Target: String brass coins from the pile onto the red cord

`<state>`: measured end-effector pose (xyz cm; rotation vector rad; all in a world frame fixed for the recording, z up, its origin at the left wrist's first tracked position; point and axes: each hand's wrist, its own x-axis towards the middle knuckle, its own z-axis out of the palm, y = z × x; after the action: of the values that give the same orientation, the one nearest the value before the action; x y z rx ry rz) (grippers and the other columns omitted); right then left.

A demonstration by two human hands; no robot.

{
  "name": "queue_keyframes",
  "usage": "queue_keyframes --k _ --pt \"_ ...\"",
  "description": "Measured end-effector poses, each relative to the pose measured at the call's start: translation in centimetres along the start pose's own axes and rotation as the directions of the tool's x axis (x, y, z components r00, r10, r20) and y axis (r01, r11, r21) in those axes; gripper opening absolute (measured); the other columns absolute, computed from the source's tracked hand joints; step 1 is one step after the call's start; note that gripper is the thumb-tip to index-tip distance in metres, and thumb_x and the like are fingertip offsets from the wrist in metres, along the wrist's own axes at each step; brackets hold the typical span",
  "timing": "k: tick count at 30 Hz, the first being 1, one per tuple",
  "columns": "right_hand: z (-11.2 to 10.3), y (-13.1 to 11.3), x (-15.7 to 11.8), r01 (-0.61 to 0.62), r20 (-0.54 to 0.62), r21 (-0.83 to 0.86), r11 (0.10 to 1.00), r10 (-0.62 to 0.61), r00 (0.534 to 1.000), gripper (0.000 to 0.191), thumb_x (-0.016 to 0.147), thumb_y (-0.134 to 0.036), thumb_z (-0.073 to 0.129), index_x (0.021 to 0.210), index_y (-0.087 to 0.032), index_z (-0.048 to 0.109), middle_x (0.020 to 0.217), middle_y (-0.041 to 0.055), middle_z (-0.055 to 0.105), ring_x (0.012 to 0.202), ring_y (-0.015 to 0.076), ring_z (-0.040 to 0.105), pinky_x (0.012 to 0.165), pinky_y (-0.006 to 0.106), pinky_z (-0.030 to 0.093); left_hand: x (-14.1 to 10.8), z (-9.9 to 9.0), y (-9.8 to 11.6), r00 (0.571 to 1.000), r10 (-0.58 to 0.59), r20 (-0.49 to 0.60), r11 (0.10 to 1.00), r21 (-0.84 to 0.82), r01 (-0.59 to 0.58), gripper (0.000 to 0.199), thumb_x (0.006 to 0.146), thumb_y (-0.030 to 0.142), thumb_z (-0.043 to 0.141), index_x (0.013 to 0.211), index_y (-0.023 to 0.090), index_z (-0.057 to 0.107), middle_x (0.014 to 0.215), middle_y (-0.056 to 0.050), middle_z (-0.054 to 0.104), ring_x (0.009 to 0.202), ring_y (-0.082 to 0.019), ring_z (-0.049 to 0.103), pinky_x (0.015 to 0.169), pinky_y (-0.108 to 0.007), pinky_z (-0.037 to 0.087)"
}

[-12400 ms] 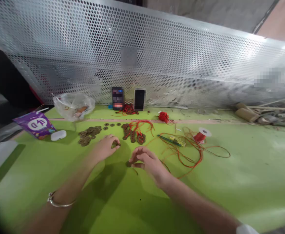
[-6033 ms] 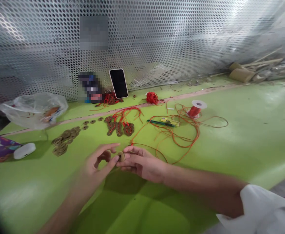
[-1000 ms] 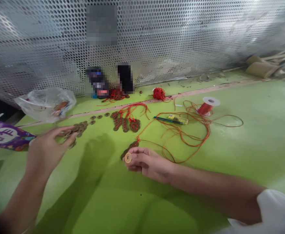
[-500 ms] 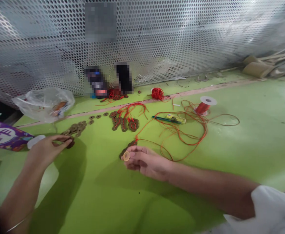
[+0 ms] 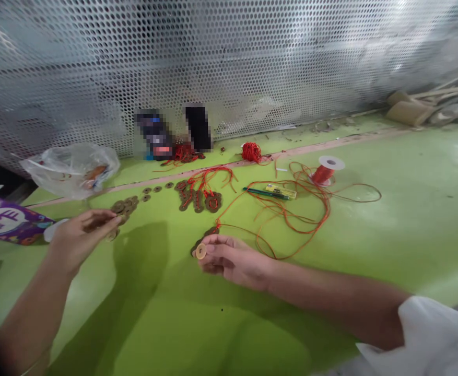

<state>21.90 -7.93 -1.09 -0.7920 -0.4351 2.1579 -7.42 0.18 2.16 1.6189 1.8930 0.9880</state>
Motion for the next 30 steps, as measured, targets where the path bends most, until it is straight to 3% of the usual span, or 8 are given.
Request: queue_keyframes --k 3,5,8,12,18,21,25,30 --pt "0.0 0.0 0.0 -0.007 -0.005 -0.002 1.000 0.007 1.000 0.044 0.050 -0.026 0.091 0.080 -0.014 0.060 0.077 -0.0009 0.068 0.067 0.0082 0.063 0.072 0.023 0.047 -3.0 2.4 3.0 0.984 0.076 0.160 0.981 -0.187 -0.046 0.028 0.064 0.045 0.070 0.081 0.024 0.061 0.082 -0.002 0.069 0.081 -0.020 0.065 0.076 -0.032 0.052" --pt "-0.1 0.1 0.0 -0.003 0.008 0.005 1.000 0.003 1.000 0.043 0.051 -0.024 0.090 0.081 -0.014 0.060 0.077 -0.0010 0.068 0.068 0.0081 0.063 0.073 0.022 0.047 -5.3 4.4 4.6 0.942 0.157 0.298 0.928 -0.370 -0.037 0.022 0.069 0.038 0.071 0.079 0.021 0.062 0.079 -0.003 0.069 0.076 -0.019 0.065 0.072 -0.031 0.054" --pt "-0.2 0.1 0.0 0.000 0.043 0.018 1.000 -0.001 0.999 0.040 0.056 -0.024 0.088 0.083 -0.014 0.061 0.073 -0.0024 0.066 0.068 0.0077 0.063 0.074 0.021 0.047 -7.9 6.8 5.6 0.892 0.224 0.392 0.886 -0.463 -0.019 0.012 0.077 0.032 0.069 0.081 0.021 0.064 0.079 -0.003 0.069 0.074 -0.017 0.065 0.068 -0.029 0.055" --pt "-0.3 0.2 0.1 -0.001 0.076 0.015 1.000 0.000 0.997 0.036 0.058 -0.024 0.087 0.083 -0.015 0.062 0.074 -0.0022 0.066 0.069 0.0069 0.063 0.078 0.022 0.048 -8.6 8.3 5.2 0.891 0.304 0.338 0.878 -0.463 -0.124 0.007 0.080 0.028 0.067 0.082 0.021 0.066 0.077 -0.003 0.069 0.073 -0.016 0.065 0.066 -0.028 0.056" --pt "-0.5 0.2 0.0 0.002 0.074 0.014 1.000 -0.003 0.997 0.035 0.060 -0.023 0.086 0.085 -0.017 0.063 0.077 -0.0023 0.067 0.072 0.0069 0.064 0.079 0.021 0.049 -8.5 8.4 5.3 0.875 0.389 0.289 0.878 -0.402 -0.258 0.009 0.081 0.026 0.065 0.088 0.021 0.070 0.084 -0.003 0.072 0.077 -0.017 0.068 0.069 -0.029 0.058" --pt "-0.6 0.2 0.0 0.001 0.092 0.024 1.000 -0.003 0.996 0.034 0.062 -0.023 0.085 0.085 -0.016 0.063 0.078 -0.0025 0.067 0.072 0.0066 0.064 0.079 0.020 0.048 -9.0 8.1 5.7 0.834 0.482 0.268 0.864 -0.301 -0.403 0.014 0.083 0.029 0.064 0.095 0.024 0.071 0.090 -0.003 0.073 0.081 -0.018 0.068 0.072 -0.030 0.057" --pt "-0.6 0.2 0.1 -0.002 0.102 0.033 0.999 -0.001 0.995 0.033 0.063 -0.022 0.084 0.087 -0.016 0.062 0.078 -0.0026 0.067 0.073 0.0064 0.064 0.079 0.020 0.047 -9.5 7.9 5.9 0.730 0.657 0.189 0.753 -0.217 -0.621 0.017 0.087 0.027 0.062 0.101 0.023 0.069 0.090 -0.002 0.072 0.081 -0.015 0.066 0.072 -0.026 0.054" --pt "-0.7 0.2 0.1 -0.018 0.119 0.025 1.000 0.015 0.993 0.032 0.063 -0.021 0.084 0.088 -0.016 0.064 0.079 -0.0028 0.067 0.074 0.0066 0.064 0.082 0.021 0.046 -9.7 8.0 6.2 0.697 0.697 0.168 0.717 -0.198 -0.668 0.018 0.088 0.029 0.061 0.104 0.024 0.067 0.092 -0.003 0.071 0.083 -0.015 0.066 0.072 -0.026 0.054"
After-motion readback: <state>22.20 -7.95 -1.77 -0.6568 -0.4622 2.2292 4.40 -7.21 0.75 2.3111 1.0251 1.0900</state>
